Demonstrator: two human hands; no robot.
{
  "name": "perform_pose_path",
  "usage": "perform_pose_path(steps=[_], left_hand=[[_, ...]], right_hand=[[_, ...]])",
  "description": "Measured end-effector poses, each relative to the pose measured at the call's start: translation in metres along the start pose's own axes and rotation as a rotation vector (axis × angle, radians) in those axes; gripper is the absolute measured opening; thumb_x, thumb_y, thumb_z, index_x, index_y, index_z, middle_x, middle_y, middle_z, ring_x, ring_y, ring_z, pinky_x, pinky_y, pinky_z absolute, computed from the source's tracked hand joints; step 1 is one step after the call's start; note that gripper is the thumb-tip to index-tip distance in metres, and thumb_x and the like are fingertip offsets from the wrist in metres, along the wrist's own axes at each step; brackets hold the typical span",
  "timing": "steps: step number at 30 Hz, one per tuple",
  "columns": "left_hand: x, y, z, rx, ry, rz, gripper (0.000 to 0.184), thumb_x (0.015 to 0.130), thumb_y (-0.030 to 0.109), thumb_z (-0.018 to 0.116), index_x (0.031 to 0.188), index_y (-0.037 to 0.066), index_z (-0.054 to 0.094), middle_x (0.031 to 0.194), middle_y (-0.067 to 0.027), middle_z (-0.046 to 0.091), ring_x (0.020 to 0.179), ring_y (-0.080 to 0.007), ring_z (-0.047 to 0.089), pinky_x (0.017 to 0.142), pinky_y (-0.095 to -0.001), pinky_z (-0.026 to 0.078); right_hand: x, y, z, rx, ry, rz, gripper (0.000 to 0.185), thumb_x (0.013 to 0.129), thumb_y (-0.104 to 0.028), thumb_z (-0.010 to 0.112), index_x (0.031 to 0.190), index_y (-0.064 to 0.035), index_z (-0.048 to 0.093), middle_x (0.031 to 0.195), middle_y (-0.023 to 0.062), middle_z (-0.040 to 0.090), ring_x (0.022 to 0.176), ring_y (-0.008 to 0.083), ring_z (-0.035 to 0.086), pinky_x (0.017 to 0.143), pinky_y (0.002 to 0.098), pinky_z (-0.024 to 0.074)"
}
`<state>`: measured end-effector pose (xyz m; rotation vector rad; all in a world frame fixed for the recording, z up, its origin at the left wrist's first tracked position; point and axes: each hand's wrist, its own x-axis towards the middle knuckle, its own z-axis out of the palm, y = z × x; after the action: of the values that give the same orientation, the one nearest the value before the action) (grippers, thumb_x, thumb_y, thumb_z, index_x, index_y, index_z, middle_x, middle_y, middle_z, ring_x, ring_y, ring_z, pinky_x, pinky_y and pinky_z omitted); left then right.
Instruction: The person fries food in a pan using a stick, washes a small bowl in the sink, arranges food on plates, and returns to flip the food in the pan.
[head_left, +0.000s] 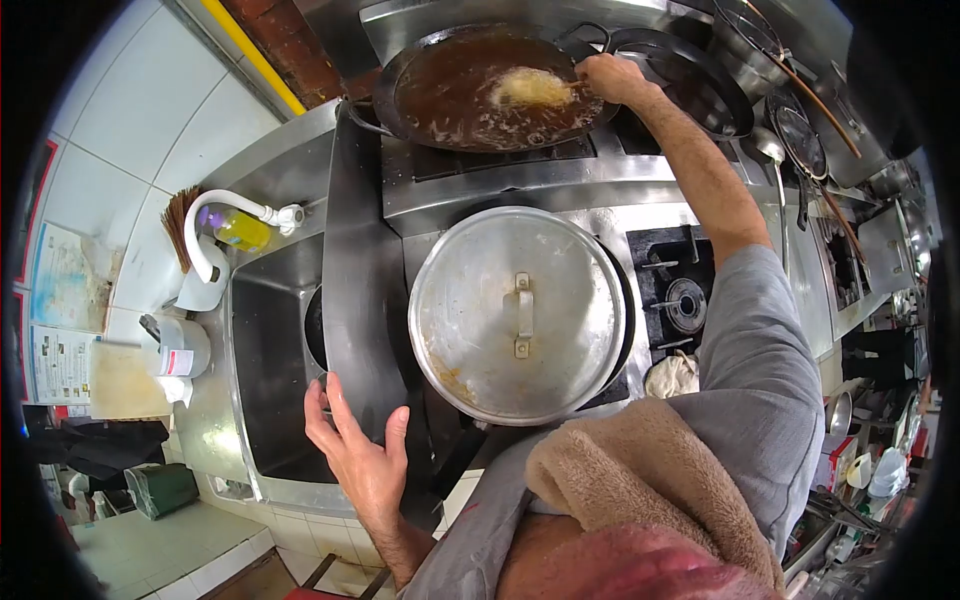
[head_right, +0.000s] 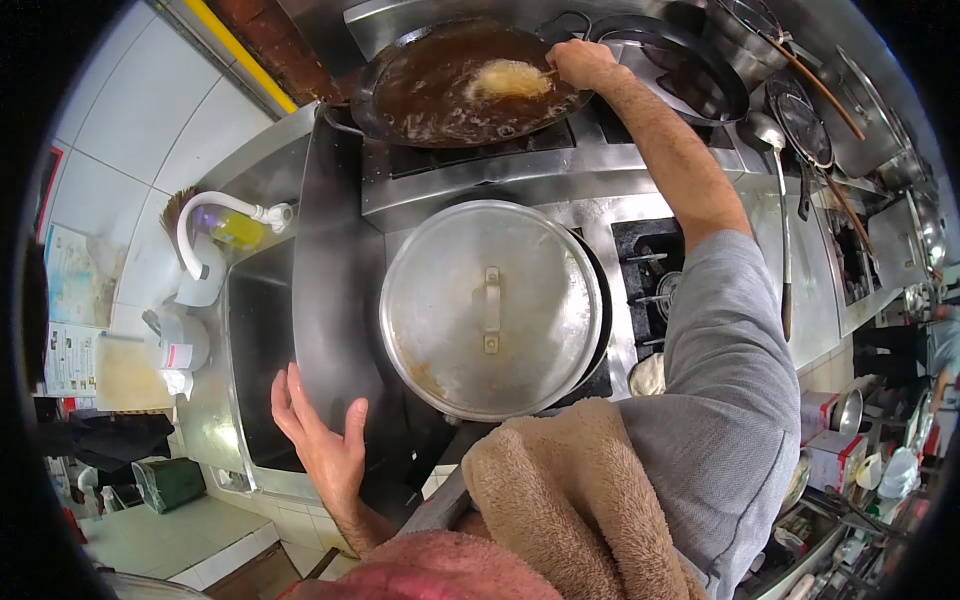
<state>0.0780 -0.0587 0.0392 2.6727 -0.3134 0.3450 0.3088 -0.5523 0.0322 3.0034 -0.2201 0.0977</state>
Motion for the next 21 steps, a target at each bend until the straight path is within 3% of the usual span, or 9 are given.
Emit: perform_pose_path(steps=[11,16,21], left_hand=[[-0.002,0.001,-0.001,0.029,0.008,0.031,0.077,0.072,0.03,0.071,0.133,0.006,0.032,0.131,-0.0212,0.029,0.114,-0.0366,0.035,0.091,-0.0449,0.037],[-0.003,0.002,0.0,0.022,-0.003,0.019,0.077,0.071,0.029,0.071,0.133,0.007,0.031,0.131,-0.0208,0.029,0.115,-0.0368,0.034,0.091,-0.0451,0.036],[-0.003,0.002,0.0,0.033,0.002,0.029,0.078,0.07,0.027,0.072,0.134,0.007,0.031,0.131,-0.0207,0.029,0.115,-0.037,0.034,0.091,-0.0454,0.036]], right_hand=[[-0.046,0.007,-0.021,0.159,-0.082,-0.143,0.013,0.077,-0.013,0.056,0.088,-0.0122,0.062,0.084,0.0091,0.064,0.086,0.0281,0.061,0.073,0.0399,0.0471],[-0.06,0.0,-0.023,0.319,-0.03,-0.252,0.011,0.079,-0.013,0.056,0.088,-0.0081,0.061,0.08,0.0107,0.063,0.08,0.0287,0.06,0.071,0.0382,0.0454],[-0.06,-0.001,-0.016,0.481,0.035,-0.23,0.012,0.082,-0.014,0.054,0.089,-0.0061,0.059,0.08,0.0111,0.062,0.078,0.0275,0.059,0.07,0.0368,0.0446]])
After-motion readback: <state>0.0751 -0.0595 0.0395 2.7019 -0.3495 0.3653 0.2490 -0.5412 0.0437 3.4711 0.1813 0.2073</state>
